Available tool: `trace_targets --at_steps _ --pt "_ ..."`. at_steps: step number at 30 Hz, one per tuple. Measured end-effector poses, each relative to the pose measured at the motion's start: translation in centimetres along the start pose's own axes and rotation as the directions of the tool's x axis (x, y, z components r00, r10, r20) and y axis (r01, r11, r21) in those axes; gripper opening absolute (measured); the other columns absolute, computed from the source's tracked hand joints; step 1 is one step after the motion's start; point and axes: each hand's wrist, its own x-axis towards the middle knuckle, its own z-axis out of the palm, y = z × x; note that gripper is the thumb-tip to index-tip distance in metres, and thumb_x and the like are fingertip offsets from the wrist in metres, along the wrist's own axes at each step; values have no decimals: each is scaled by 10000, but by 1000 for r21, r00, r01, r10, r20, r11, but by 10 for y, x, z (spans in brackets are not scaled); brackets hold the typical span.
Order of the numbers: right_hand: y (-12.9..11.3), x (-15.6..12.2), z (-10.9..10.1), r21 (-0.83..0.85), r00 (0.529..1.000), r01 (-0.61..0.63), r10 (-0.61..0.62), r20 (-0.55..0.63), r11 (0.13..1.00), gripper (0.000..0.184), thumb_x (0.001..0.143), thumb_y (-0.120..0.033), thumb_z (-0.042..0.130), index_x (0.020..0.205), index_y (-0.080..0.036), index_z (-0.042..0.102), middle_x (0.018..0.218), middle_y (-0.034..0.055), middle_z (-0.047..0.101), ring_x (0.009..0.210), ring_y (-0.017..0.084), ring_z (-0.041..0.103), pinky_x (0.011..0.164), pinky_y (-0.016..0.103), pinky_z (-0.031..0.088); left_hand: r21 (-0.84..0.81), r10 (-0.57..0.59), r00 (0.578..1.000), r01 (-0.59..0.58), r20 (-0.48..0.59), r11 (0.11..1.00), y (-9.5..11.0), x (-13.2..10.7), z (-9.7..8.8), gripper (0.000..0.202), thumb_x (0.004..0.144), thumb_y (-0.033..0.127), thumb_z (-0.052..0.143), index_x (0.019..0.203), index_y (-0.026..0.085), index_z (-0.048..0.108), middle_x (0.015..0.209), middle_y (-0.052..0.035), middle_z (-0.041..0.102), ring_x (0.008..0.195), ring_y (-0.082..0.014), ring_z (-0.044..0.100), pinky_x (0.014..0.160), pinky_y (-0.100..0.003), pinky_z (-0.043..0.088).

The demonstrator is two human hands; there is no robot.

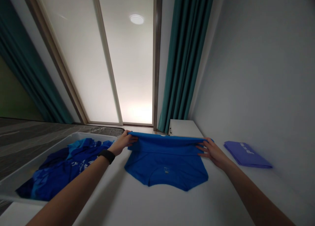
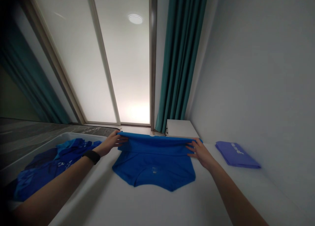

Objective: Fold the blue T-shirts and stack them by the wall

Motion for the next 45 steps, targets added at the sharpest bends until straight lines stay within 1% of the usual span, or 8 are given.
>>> trace_targets --at_steps 4,8,13,17,24,33,39,45 --pt "11 -9 7 229 995 65 -80 58 971 142 869 -392 606 951 -323 513 1189 6 607 1199 244 550 822 488 548 -117 53 996 -60 -66 991 -7 -5 8 123 836 250 547 891 247 437 1017 -53 679 1001 -238 664 818 -399 502" --pt "31 -13 14 375 993 116 -121 -9 920 263 776 -443 707 932 -341 521 1162 -29 597 1205 240 523 858 508 524 -241 95 990 -119 -108 963 -22 -9 17 139 847 238 537 932 256 429 1082 -62 638 1043 -232 636 800 -395 520" --pt "54 -17 16 415 989 145 -128 -69 898 309 721 -456 743 911 -340 529 1089 -32 619 1125 228 559 858 498 525 -282 85 989 -117 -123 952 -40 -17 17 176 815 205 551 940 259 440 1077 -61 632 1031 -222 638 796 -382 523" --pt "50 -11 19 419 985 175 -157 -78 891 333 692 -442 756 901 -333 521 1006 -43 614 1020 214 594 810 476 553 -233 68 989 -97 -128 968 -38 -12 16 157 834 226 544 956 257 450 1063 -62 629 1009 -219 649 797 -381 527" --pt "32 34 38 308 961 253 -199 -194 917 367 680 -460 688 941 -318 472 1016 -16 595 941 212 626 749 427 605 -218 35 983 -74 -181 973 -21 29 29 153 854 206 536 952 268 435 1106 -79 607 1043 -234 643 773 -363 537" --pt "65 53 24 82 968 137 -116 -223 987 160 807 -371 539 947 -313 488 975 28 650 971 251 671 851 442 580 -283 -7 969 -66 -248 957 -59 52 35 171 830 125 502 909 249 415 993 -50 602 1015 -203 634 763 -338 572" --pt "66 37 12 -23 984 83 -85 -157 996 106 834 -317 522 938 -302 521 899 39 704 924 258 698 907 454 550 -318 -13 965 -74 -263 945 -69 42 34 172 830 94 471 894 244 416 901 -17 574 934 -170 636 779 -328 587" --pt "61 -2 1 -193 990 91 -109 -85 977 114 876 -357 454 956 -294 504 924 47 716 898 258 708 841 431 552 -341 -41 964 -54 -264 939 -73 -3 30 176 818 103 515 892 244 440 883 -14 596 926 -189 637 753 -362 609"
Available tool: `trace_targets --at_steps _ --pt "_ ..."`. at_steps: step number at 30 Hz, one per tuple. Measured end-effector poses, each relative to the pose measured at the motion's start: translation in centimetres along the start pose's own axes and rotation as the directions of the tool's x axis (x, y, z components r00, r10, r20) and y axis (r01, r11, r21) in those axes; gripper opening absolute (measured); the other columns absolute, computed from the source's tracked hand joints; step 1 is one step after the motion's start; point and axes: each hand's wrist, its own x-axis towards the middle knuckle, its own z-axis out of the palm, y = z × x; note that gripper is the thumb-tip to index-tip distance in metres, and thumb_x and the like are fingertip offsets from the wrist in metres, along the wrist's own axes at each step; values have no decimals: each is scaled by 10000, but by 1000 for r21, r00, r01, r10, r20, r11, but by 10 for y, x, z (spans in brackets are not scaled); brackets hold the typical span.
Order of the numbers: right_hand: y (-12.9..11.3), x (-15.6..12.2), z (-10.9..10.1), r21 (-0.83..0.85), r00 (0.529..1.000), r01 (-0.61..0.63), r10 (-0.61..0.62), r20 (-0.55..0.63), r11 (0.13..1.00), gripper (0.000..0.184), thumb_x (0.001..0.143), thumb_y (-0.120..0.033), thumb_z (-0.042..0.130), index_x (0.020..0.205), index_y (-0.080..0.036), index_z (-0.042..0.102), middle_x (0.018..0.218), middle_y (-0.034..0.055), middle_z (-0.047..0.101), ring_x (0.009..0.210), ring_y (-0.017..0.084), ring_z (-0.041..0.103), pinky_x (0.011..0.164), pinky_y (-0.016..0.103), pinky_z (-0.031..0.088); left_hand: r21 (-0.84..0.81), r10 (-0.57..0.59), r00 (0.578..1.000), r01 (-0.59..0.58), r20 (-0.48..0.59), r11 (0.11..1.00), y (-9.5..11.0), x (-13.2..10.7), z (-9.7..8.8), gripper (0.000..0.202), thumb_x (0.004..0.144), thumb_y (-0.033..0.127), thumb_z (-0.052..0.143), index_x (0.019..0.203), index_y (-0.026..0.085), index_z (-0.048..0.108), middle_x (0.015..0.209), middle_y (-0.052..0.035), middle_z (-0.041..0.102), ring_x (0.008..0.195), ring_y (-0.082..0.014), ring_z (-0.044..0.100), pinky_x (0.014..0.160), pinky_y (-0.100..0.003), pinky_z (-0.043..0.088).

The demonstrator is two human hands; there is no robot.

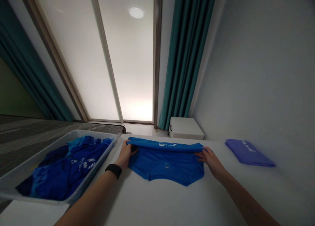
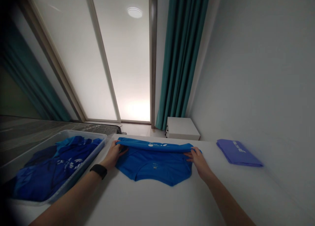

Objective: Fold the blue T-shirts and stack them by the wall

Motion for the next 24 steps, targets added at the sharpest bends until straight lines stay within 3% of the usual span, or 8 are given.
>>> trace_targets --at_steps 3,6,9,12,15,18,24 --pt "-10 -17 -11 -193 1000 25 -21 23 981 129 891 -387 419 933 -287 489 876 30 718 715 232 712 788 403 543 3 -3 1000 3 0 1000 2 -20 -10 174 800 129 548 890 244 453 885 -14 609 913 -192 638 737 -374 612" --pt "-19 -27 -20 -363 997 39 -13 74 931 140 902 -395 391 925 -279 465 818 -1 710 467 172 630 680 361 527 1 6 1000 -6 5 1000 5 -33 -14 165 799 140 559 891 237 463 900 -23 613 904 -185 638 740 -369 611" --pt "-22 -33 -22 -476 995 52 -3 103 878 133 901 -388 385 899 -270 447 755 -28 696 380 135 558 598 323 490 5 1 1000 -1 6 1000 7 -39 -14 157 814 121 535 889 238 462 909 -28 614 936 -190 636 733 -353 611" --pt "-22 -37 -17 -448 992 114 -77 100 887 146 890 -397 389 897 -265 449 713 -31 681 480 158 610 637 328 495 17 -3 1000 2 19 1000 8 -41 -13 153 826 107 507 882 241 460 915 -30 619 964 -198 638 723 -341 615" --pt "-20 -42 -9 -360 977 210 -181 112 909 188 870 -436 425 934 -270 486 767 -9 692 670 206 680 771 381 512 23 1 1000 -1 12 1000 7 -42 -14 162 825 90 503 883 235 460 903 -35 615 935 -192 646 715 -324 617" --pt "-16 -47 -6 -306 971 233 -200 134 923 204 838 -469 478 925 -286 504 804 1 691 821 246 700 859 418 502 16 -4 1000 4 -4 1000 5 -40 -14 171 821 74 492 875 232 456 858 -23 608 886 -178 650 716 -326 616" --pt "-2 -46 -23 -277 982 136 -92 165 951 303 827 -537 468 970 -270 471 852 11 694 672 234 703 795 440 533 -2 -27 1000 27 -5 1000 4 -37 -15 160 827 94 501 878 238 452 892 -22 609 930 -182 635 739 -346 609"
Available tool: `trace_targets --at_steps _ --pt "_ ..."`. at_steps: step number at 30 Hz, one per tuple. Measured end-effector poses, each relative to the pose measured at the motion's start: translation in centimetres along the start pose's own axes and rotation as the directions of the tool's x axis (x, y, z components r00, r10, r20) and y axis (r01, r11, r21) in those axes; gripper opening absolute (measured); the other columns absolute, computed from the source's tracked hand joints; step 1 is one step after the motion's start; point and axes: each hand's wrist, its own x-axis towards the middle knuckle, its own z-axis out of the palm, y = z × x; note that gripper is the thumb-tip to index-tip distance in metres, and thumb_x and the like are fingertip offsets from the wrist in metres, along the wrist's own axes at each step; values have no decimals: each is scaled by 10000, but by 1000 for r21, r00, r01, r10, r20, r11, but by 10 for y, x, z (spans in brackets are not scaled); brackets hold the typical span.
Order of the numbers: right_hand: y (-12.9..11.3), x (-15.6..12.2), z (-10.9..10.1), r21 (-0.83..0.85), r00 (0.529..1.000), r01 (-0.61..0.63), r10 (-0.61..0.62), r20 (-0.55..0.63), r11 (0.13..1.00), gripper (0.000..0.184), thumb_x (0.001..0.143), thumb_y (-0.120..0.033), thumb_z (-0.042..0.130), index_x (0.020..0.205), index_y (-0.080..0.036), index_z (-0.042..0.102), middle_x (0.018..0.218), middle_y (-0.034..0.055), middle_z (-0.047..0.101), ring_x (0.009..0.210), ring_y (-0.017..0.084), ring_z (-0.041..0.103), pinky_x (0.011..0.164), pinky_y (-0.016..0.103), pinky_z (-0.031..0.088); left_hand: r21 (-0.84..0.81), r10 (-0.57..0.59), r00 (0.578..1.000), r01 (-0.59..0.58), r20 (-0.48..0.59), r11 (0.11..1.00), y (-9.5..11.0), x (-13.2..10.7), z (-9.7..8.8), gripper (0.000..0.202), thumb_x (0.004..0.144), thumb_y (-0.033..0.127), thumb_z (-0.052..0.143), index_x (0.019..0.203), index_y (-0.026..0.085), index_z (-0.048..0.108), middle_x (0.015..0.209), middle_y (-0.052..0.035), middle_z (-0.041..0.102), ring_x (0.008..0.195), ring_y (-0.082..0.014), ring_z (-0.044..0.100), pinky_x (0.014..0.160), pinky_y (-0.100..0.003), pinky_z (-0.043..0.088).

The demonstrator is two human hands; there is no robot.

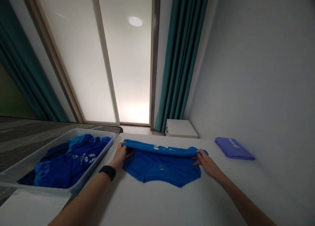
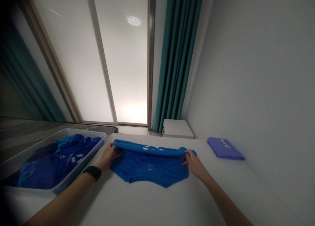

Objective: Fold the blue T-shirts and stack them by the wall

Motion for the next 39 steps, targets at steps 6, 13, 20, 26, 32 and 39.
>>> trace_targets --at_steps 6,13,20,26,32,39 --pt "-1 12 -3 -12 1000 15 -16 -20 1000 301 839 -529 454 957 -255 486 766 11 687 713 240 712 746 411 546 24 -5 999 4 37 1000 6 0 -1 162 815 133 539 876 255 451 909 -30 629 940 -209 642 742 -378 602" --pt "-21 29 26 438 981 36 52 -187 898 140 903 -402 483 969 -280 468 818 1 652 867 210 689 671 355 591 45 -2 999 0 33 999 19 11 7 162 814 136 528 904 245 448 884 -39 643 823 -210 684 755 -375 582" --pt "-14 33 44 641 961 14 166 -220 767 112 899 -396 504 944 -304 459 828 -24 617 843 182 650 802 476 606 46 -10 1000 9 9 999 18 13 11 158 823 152 498 923 256 430 952 -49 627 907 -225 667 726 -364 579" --pt "-17 32 39 612 957 -18 192 -220 791 111 899 -396 505 947 -300 475 854 -15 607 854 192 649 776 478 610 82 -55 998 52 43 995 28 9 8 169 821 169 527 930 262 437 982 -40 611 907 -221 652 735 -377 573" --pt "-31 28 37 634 947 -39 230 -222 773 83 893 -320 517 947 -265 487 825 -30 596 792 171 650 711 456 612 92 -112 988 102 105 990 37 7 5 193 813 167 574 925 256 444 1027 -54 619 930 -228 626 835 -473 525" --pt "-41 18 35 685 952 -22 225 -208 728 92 867 -318 532 940 -278 495 814 -32 611 818 185 649 689 428 596 -20 -54 991 57 125 998 37 -4 5 175 790 162 563 910 238 462 991 -69 620 970 -253 599 844 -478 486"
